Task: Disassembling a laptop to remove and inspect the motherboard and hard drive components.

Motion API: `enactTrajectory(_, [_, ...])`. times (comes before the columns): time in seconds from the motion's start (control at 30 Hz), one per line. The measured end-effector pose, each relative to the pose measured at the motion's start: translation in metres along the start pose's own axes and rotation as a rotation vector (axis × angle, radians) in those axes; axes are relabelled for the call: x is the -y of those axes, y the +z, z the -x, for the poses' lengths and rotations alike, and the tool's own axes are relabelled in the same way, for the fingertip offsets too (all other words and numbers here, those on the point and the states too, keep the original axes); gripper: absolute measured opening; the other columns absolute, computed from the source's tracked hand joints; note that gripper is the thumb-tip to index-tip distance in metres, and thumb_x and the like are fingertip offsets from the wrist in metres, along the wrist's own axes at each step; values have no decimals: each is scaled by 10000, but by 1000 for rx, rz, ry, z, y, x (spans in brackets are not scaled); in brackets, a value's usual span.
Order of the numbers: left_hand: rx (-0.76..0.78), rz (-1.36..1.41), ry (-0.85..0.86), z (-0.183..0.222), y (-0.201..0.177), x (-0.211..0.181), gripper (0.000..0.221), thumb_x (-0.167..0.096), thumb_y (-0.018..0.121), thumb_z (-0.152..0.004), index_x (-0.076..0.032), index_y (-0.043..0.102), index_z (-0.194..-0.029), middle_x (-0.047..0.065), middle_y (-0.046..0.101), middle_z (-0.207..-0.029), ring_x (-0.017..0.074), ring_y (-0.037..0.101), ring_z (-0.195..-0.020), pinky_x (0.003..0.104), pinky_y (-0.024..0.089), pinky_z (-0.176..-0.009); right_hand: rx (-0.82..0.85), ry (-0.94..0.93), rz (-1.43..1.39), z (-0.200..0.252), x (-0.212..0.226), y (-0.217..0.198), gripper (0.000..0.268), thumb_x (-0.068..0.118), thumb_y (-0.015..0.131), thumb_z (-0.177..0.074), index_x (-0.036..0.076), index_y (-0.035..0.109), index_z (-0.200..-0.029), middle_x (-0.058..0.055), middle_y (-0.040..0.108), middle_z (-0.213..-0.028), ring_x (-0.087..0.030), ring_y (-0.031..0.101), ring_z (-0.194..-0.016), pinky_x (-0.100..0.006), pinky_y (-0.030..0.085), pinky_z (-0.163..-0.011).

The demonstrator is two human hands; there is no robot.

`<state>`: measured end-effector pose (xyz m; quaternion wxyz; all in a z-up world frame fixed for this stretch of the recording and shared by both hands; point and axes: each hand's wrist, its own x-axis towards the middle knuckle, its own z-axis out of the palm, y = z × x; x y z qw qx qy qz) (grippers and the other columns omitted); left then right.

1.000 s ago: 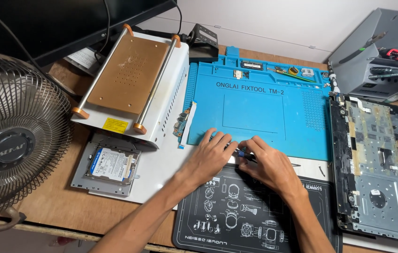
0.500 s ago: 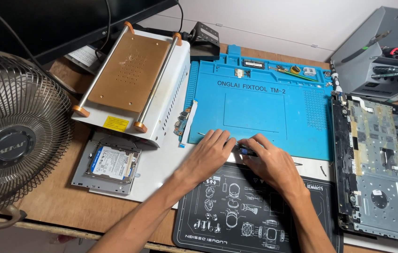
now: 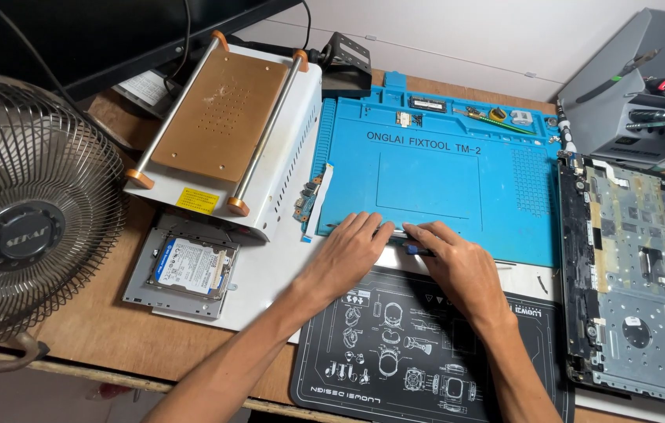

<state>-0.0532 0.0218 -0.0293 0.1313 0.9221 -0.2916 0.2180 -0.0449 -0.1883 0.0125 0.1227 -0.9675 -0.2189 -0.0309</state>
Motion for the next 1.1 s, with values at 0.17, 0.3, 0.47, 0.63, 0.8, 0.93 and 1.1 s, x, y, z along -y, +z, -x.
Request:
enactTrajectory(0.17, [19,66,4,-1,0,1,367,124,744,-759,-21,631,-1077,81,573,-853,189,513,-733,304,410,-719,-3,-7,38,1,-1,4,341,226,704,-909,377,688,-1214,160,682,-1111,-315,765,-805,-469,657,-733])
enactTrajectory(0.3, [-12,22,33,0,-1,1,354,140,701,-777,-26,647,-1085,79,570,-851,196,506,-737,311,398,-724,25,-29,53,2,-2,5,399,184,700,-882,349,666,-1243,133,668,-1153,-362,762,-793,-503,660,-739])
enactTrajectory(0.47, [-42,-10,40,2,3,4,390,137,711,-725,-27,624,-1068,88,547,-878,215,498,-755,331,392,-733,47,-45,48,2,0,6,421,145,670,-891,328,658,-1270,119,665,-1171,-374,766,-798,-512,657,-740])
enactTrajectory(0.63, [-77,-46,45,3,-7,2,294,138,665,-771,-34,622,-1005,84,538,-866,217,502,-733,332,399,-712,66,-70,39,0,4,7,416,139,658,-891,295,652,-1277,87,661,-1158,-391,765,-812,-520,657,-738])
enactTrajectory(0.8, [-102,-111,58,13,-15,1,225,156,626,-827,-37,621,-942,72,531,-836,202,515,-704,297,408,-679,94,-98,34,1,14,9,421,142,659,-882,278,636,-1279,72,658,-1138,-403,759,-827,-536,649,-754])
enactTrajectory(0.93, [-86,-157,36,32,-34,1,218,160,623,-830,-55,610,-868,55,548,-800,175,505,-663,285,412,-662,140,-136,12,0,34,11,432,147,655,-870,275,632,-1282,46,662,-1127,-432,748,-821,-565,642,-753])
enactTrajectory(1.1, [-55,-243,33,57,-58,-1,164,104,632,-872,-59,647,-865,64,594,-759,203,575,-692,325,467,-751,227,-235,54,2,69,7,329,145,686,-883,221,659,-1202,31,656,-1049,-366,767,-795,-496,660,-699])
